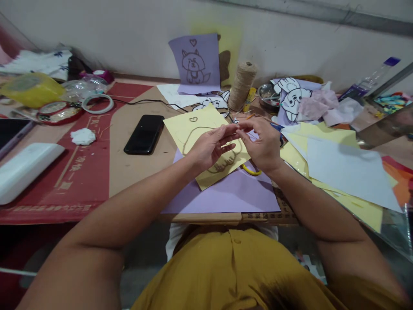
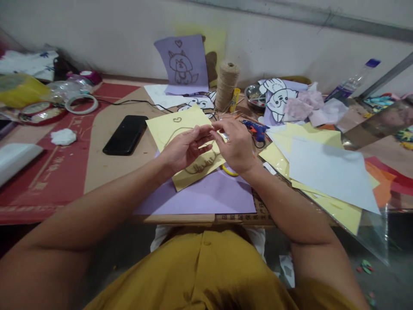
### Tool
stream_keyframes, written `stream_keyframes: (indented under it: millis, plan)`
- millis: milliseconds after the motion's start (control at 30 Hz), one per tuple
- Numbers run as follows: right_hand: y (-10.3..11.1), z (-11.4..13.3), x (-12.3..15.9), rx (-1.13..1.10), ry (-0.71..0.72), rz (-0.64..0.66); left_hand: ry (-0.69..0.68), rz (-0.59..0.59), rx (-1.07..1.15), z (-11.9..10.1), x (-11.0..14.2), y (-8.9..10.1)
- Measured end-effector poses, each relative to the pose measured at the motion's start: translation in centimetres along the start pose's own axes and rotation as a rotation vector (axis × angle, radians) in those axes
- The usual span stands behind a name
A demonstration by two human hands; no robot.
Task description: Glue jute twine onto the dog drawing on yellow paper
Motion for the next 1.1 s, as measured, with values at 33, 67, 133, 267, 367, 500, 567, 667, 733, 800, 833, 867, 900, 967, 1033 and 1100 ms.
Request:
stream_keyframes:
  millis: [33,67,133,267,367,500,567,667,733,800,833,867,900,967,1033,1100]
  plan:
    - [0.0,-0.1,0.0,0.046,0.005,-0.014,0.004,0.024,0.001,0.1,0.1,-0.3]
    - [-0.1,-0.1,-0.1,0.088,0.017,-0.028,0.004,0.047,0.004,0.2,0.2,-0.6]
    - [-0.2,0.0,0.0,0.162,0.051,-0.056,0.003,0.083,0.005,0.3,0.4,-1.1]
    - [-0.5,0.1,0.0,0.260,0.088,-0.082,0.022,0.103,0.007,0.5,0.8,-1.7]
    - [-0.5,0.1,0.0,0.272,0.099,-0.103,0.033,0.131,0.017,0.6,1.1,-2.2]
    - [-0.2,-0.3,-0.2,0.236,0.075,-0.130,0.042,0.152,0.027,0.5,1.4,-2.7]
    - [-0.1,-0.5,-0.3,0.177,0.060,-0.122,0.050,0.144,0.027,0.5,1.5,-2.8]
    - [0.0,-1.5,-0.7,0.032,-0.024,-0.078,0.051,0.133,0.022,0.3,1.6,-2.8]
    - [-0.1,-2.8,-1.0,-0.074,-0.135,-0.032,0.044,0.124,0.019,0.2,1.5,-2.7]
    - [-0.4,-4.3,-1.1,-0.153,-0.258,0.011,0.026,0.094,0.005,-0.1,1.1,-2.1]
    - [-0.5,-5.0,-1.1,-0.190,-0.313,0.028,0.014,0.069,-0.013,-0.4,0.8,-1.5]
    - [-0.6,-5.6,-1.1,-0.225,-0.362,0.045,-0.005,0.034,-0.039,-0.7,0.3,-0.8]
    - [-0.7,-6.0,-1.0,-0.255,-0.399,0.059,-0.024,-0.006,-0.072,-1.1,-0.2,0.1]
    - [-0.8,-6.2,-0.8,-0.303,-0.438,0.092,-0.080,-0.104,-0.140,-2.3,-1.5,2.3]
    - [-0.4,-6.0,-0.3,-0.328,-0.459,0.114,-0.122,-0.206,-0.192,-3.9,-2.8,4.7]
    - [0.5,-5.5,0.8,-0.326,-0.488,0.130,-0.194,-0.261,-0.311,-6.3,-3.8,6.9]
Point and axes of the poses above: each hand's wrist, its own x-axis away from the middle knuckle, its own y-axis out of the back of the hand, z = x × y, the point moved 10 cm from there along -x, towards the middle knuckle, and after that the axes turned 13 degrees about -y, right-handed, at the moved point
